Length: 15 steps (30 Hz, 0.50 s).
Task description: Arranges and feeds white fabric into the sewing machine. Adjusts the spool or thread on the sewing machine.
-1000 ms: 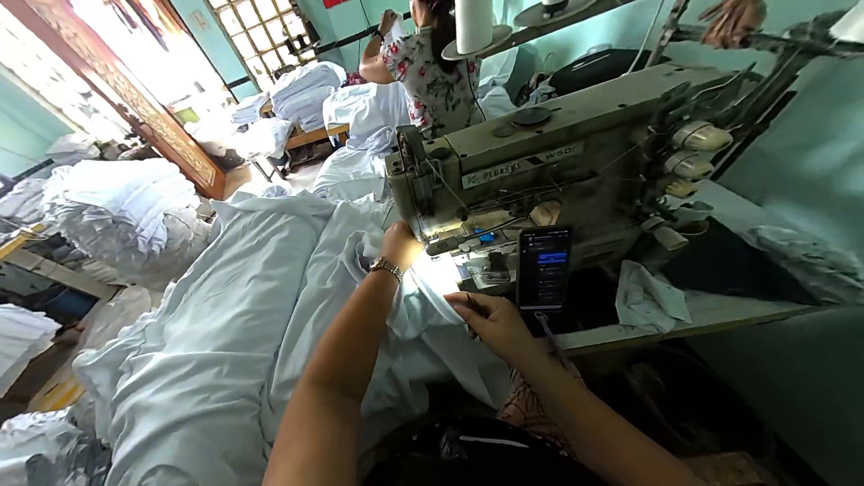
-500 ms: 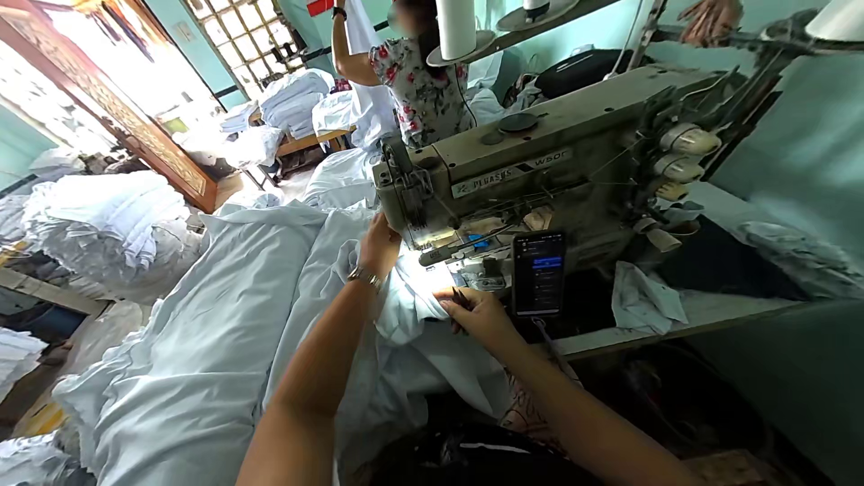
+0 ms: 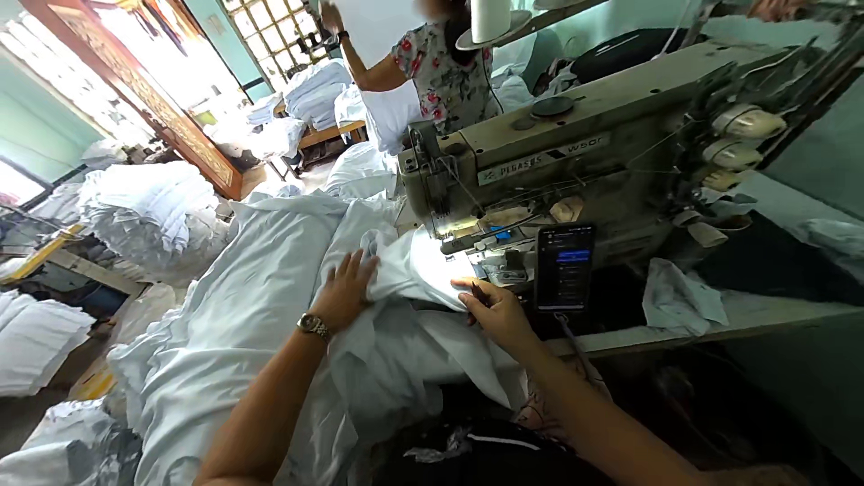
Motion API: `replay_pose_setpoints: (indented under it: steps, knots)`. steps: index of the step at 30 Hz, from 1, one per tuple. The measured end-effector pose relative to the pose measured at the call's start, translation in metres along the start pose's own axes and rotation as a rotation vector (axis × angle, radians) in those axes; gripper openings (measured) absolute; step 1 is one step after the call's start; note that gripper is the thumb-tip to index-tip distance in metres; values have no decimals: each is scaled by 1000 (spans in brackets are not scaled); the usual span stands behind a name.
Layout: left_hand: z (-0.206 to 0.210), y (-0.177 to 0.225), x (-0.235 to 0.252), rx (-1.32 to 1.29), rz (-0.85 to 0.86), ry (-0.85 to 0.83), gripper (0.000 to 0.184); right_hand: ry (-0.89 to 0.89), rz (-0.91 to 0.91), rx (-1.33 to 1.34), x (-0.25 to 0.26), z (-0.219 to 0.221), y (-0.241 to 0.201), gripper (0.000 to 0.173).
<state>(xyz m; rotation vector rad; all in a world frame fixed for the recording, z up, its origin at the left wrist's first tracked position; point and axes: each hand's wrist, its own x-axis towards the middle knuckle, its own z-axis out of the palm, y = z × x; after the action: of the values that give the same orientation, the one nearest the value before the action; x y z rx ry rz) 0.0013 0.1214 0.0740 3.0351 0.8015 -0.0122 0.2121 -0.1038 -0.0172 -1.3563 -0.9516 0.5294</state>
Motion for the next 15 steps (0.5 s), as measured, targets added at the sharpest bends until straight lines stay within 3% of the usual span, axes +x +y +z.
replay_pose_setpoints:
  steps: [1, 2, 5, 6, 10, 15]
  knots:
    - [-1, 5, 3, -64, -26, -101, 96, -9, -10, -28, 1, -4, 1, 28]
    - [-8, 12, 4, -115, 8, -97, 96, -26, -11, -55, 2, -9, 1, 28]
    - [-20, 35, 1, -193, 307, 163, 36, -88, 11, -155, 4, -18, -4, 29]
    - [-20, 44, 4, -176, 395, 224, 25, -86, -26, -228, 6, -19, -6, 29]
    - [-11, 66, 31, -51, 540, 234, 25, 110, -292, -407, 20, -19, -15, 28]
    - [-15, 74, 41, 5, 624, 402, 14, -54, -161, -334, 39, -19, -33, 30]
